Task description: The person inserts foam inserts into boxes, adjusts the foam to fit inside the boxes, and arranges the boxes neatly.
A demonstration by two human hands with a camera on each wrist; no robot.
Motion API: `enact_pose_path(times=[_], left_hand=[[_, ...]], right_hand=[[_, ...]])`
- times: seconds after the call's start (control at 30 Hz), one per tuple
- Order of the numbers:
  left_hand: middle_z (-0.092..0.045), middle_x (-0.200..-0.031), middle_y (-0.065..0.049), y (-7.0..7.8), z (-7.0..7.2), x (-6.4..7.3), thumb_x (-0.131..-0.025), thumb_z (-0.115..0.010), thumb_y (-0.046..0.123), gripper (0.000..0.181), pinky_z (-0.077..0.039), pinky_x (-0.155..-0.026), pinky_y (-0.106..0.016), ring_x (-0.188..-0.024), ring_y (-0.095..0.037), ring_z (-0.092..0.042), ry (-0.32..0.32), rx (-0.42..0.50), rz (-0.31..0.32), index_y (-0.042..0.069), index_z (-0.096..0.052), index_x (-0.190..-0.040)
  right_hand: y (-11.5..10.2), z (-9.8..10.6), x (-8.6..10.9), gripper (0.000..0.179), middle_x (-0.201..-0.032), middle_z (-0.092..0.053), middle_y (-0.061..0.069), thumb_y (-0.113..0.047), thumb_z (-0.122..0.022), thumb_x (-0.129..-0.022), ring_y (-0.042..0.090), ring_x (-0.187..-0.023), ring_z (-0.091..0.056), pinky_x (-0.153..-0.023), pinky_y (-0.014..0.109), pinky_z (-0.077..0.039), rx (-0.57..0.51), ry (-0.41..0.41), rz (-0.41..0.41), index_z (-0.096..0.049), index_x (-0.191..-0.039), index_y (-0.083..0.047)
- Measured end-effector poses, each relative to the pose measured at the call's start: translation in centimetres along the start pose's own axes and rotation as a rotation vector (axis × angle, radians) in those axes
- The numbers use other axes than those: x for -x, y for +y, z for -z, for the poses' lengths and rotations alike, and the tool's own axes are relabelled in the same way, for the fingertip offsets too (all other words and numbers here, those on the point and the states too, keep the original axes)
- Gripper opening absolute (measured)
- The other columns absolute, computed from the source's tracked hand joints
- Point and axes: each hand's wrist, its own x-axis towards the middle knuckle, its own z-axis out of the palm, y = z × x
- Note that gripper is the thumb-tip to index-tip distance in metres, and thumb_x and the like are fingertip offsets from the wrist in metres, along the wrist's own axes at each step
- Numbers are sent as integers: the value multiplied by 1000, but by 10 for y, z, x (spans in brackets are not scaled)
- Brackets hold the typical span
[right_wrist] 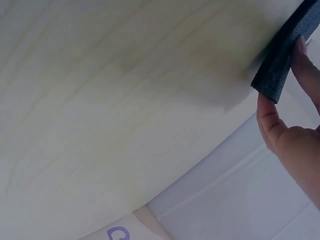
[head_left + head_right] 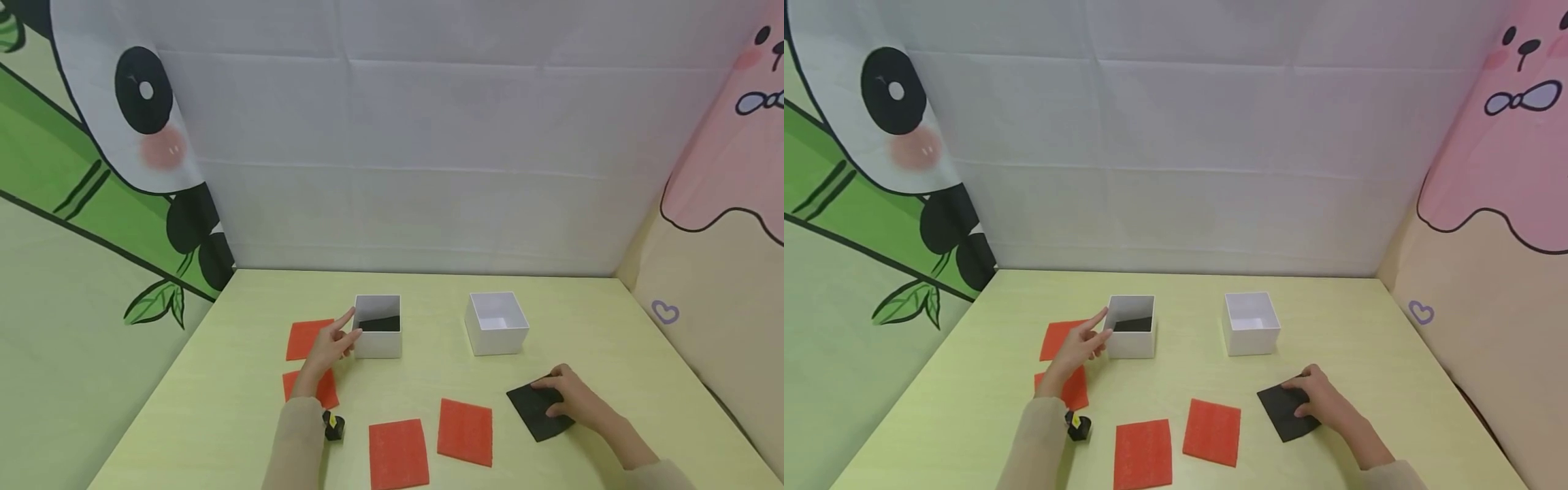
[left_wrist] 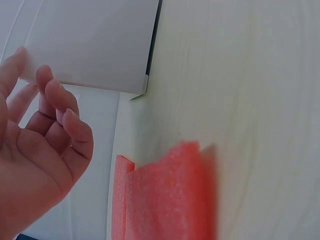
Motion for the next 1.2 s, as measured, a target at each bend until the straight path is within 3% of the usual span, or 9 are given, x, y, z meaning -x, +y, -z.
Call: enact_pose_path(times=[0.13, 0.37, 0.47, 0.63, 0.77, 1.0, 1.2], left_hand=[[-51, -67, -16, -1, 0, 0, -86, -60, 22, 58, -38, -53, -26, -56, -19, -48, -7, 11, -9, 21, -36, -138], [-52, -69, -19, -2, -1, 1, -85, -61, 24, 59, -39, -55, -27, -57, -19, -49, -5, 10, -4, 22, -35, -138], [-52, -68, -16, -3, 0, 0, -85, -61, 26, 59, -39, -55, -27, -57, -19, -49, -4, 8, -2, 22, -35, -139], [-51, -65, -10, -3, 0, 0, -86, -60, 25, 58, -39, -55, -27, -57, -20, -49, 3, 0, -2, 22, -35, -138], [-50, -64, -9, -1, -1, 0, -86, -60, 24, 58, -39, -55, -27, -57, -21, -49, 11, -1, 7, 22, -35, -139], [-49, -64, -9, -2, -2, -2, -85, -61, 26, 61, -39, -55, -27, -59, -21, -49, 7, 16, 17, 23, -34, -139], [-49, -65, -11, -4, 0, -2, -86, -60, 23, 56, -38, -54, -26, -59, -24, -49, -14, 13, -15, 22, -37, -138]], right_hand=[[0, 0, 1, 36, -82, -46, 6, 2, -76, -60, 17, -74, -42, -64, 31, -41, 2, 47, -5, -67, -94, 2], [1, 7, 4, 26, -83, -55, 8, 7, -70, -67, 16, -70, -50, -61, 28, -43, -65, 115, -13, -66, -92, 2], [1, 11, 3, 21, -87, -60, 17, 9, -66, -71, 13, -66, -55, -56, 25, -46, -199, 140, -82, -65, -92, 5], [-3, 17, 0, 23, -97, -57, 30, 9, -59, -79, 10, -68, -61, -52, 28, -50, -544, 154, -191, -58, -101, 16], [-9, 18, -5, 29, -94, -59, 26, 6, -58, -82, 9, -68, -60, -54, 30, -51, -725, 157, -239, -52, -105, 22], [-22, 15, -17, 35, -90, -62, 12, 1, -61, -81, 13, -66, -61, -51, 35, -51, -848, 185, -267, -50, -108, 22], [-35, 13, -27, 34, -97, -60, 17, 3, -61, -81, 13, -67, -59, -51, 34, -51, -875, 235, -285, -51, -109, 20]])
